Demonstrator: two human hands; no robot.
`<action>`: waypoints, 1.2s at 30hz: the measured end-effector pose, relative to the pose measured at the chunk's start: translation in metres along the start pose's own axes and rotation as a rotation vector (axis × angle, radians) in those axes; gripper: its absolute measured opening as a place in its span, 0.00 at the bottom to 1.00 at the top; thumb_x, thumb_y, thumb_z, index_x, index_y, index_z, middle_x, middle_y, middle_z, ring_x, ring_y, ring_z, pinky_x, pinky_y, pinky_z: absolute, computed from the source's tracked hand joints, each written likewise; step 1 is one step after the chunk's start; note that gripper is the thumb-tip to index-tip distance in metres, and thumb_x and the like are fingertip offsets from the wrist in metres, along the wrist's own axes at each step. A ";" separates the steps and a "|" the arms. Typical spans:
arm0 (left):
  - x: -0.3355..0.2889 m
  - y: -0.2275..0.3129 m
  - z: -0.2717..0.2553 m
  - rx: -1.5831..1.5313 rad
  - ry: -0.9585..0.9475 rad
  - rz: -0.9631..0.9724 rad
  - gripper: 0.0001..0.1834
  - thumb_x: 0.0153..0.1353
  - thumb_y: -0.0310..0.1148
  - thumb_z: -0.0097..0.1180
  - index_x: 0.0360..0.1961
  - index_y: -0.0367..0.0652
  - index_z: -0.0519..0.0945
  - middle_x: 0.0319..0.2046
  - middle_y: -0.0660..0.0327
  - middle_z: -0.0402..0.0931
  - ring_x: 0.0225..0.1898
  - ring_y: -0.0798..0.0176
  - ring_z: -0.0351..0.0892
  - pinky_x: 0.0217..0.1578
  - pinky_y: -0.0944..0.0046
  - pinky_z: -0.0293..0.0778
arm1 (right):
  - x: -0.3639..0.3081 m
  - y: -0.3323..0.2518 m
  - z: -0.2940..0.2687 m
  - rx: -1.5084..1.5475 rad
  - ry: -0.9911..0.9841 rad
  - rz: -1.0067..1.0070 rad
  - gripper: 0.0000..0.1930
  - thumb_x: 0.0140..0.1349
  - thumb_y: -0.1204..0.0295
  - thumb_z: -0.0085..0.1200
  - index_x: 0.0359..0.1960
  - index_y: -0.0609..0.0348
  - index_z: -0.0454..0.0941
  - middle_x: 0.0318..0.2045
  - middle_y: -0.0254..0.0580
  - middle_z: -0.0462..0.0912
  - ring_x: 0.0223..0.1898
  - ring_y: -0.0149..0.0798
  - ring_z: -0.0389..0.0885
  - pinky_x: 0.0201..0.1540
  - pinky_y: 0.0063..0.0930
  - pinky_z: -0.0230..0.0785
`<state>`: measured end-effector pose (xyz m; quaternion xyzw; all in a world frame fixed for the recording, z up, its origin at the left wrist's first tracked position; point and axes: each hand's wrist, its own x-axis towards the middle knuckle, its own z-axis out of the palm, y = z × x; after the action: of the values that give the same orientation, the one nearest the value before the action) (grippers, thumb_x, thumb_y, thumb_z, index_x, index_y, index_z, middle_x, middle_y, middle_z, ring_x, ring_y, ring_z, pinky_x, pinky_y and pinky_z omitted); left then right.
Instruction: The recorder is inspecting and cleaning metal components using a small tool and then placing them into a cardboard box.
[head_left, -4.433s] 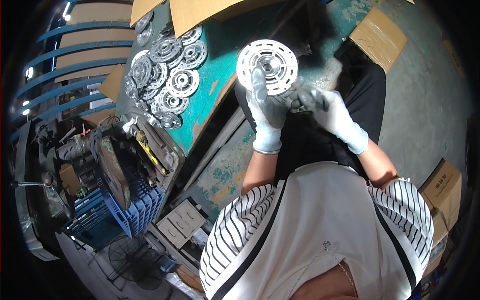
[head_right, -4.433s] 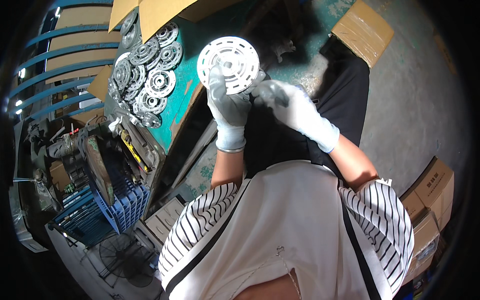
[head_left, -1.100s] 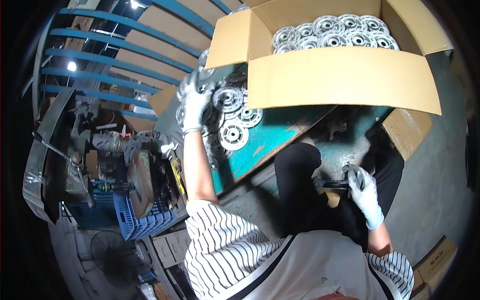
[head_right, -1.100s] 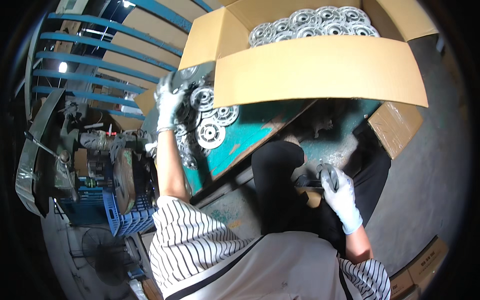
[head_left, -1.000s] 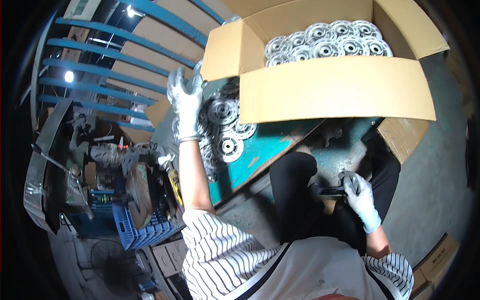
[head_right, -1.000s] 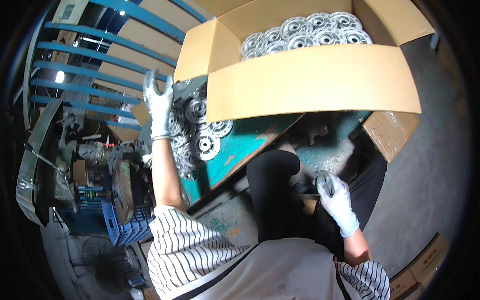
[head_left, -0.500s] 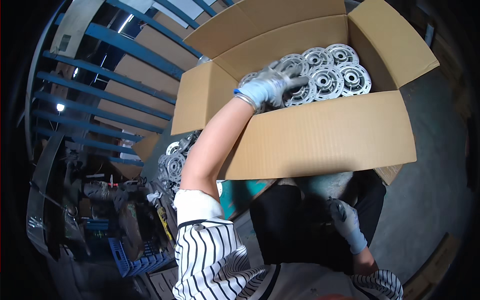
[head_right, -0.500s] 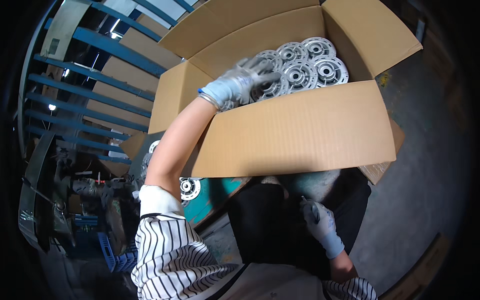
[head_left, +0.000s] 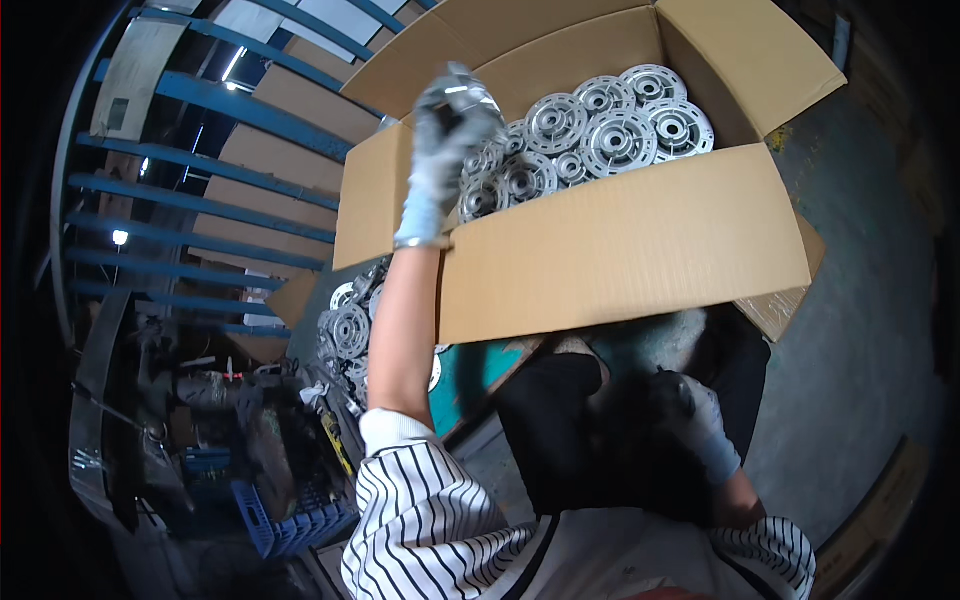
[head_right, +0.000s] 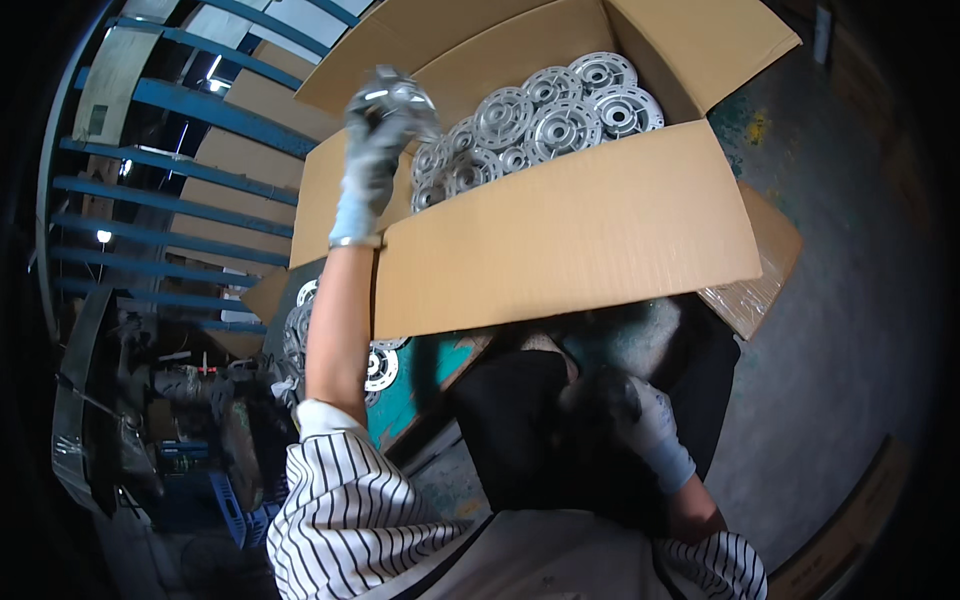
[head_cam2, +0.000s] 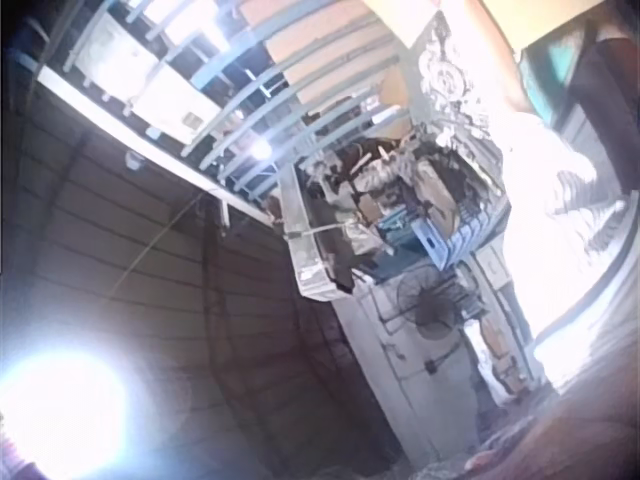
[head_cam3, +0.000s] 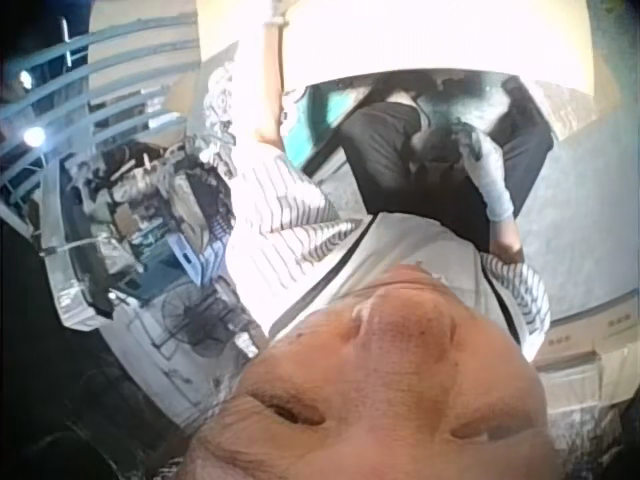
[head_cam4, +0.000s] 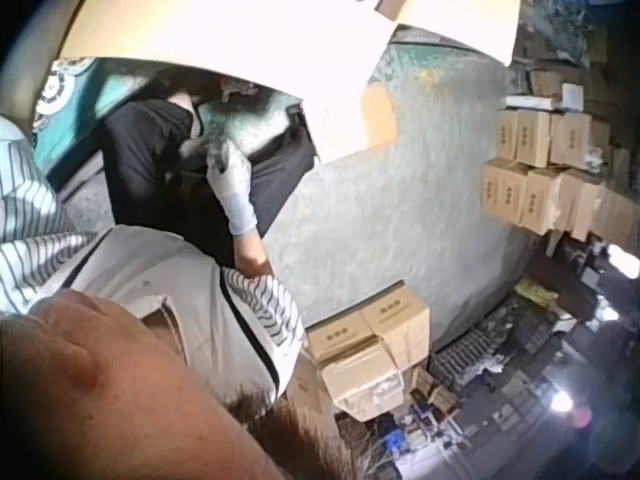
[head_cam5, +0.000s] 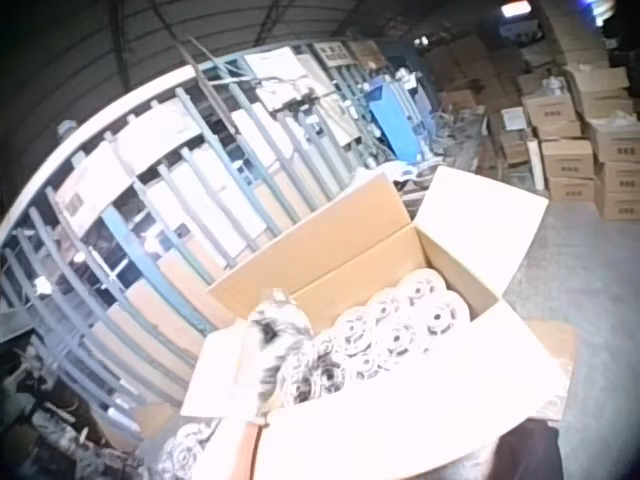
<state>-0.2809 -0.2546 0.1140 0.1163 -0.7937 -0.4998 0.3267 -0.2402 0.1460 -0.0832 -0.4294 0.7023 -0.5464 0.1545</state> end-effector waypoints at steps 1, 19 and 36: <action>-0.017 0.013 -0.008 -0.389 0.009 -0.059 0.28 0.52 0.47 0.57 0.52 0.48 0.70 0.46 0.60 0.75 0.49 0.59 0.75 0.49 0.53 0.73 | -0.004 0.003 0.001 -0.060 -0.025 0.026 0.13 0.50 0.81 0.54 0.39 0.59 0.79 0.34 0.45 0.82 0.37 0.46 0.82 0.41 0.32 0.74; -0.318 0.054 0.041 -1.396 0.348 -0.641 0.46 0.56 0.73 0.31 0.64 0.48 0.60 0.60 0.55 0.63 0.57 0.43 0.66 0.54 0.27 0.60 | -0.008 -0.098 0.042 0.508 -0.047 0.490 0.16 0.66 0.71 0.48 0.54 0.61 0.73 0.28 0.36 0.83 0.16 0.20 0.72 0.23 0.16 0.67; -0.337 0.045 0.052 -1.481 0.330 -0.594 0.46 0.59 0.72 0.25 0.67 0.46 0.55 0.65 0.51 0.55 0.64 0.41 0.56 0.61 0.28 0.48 | -0.022 -0.120 0.059 0.261 -0.223 0.357 0.14 0.63 0.74 0.50 0.50 0.61 0.75 0.27 0.34 0.80 0.17 0.22 0.72 0.22 0.20 0.66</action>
<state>-0.0521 -0.0237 0.0025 0.1479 -0.1349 -0.9373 0.2853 -0.1346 0.1211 -0.0013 -0.3326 0.6690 -0.5458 0.3794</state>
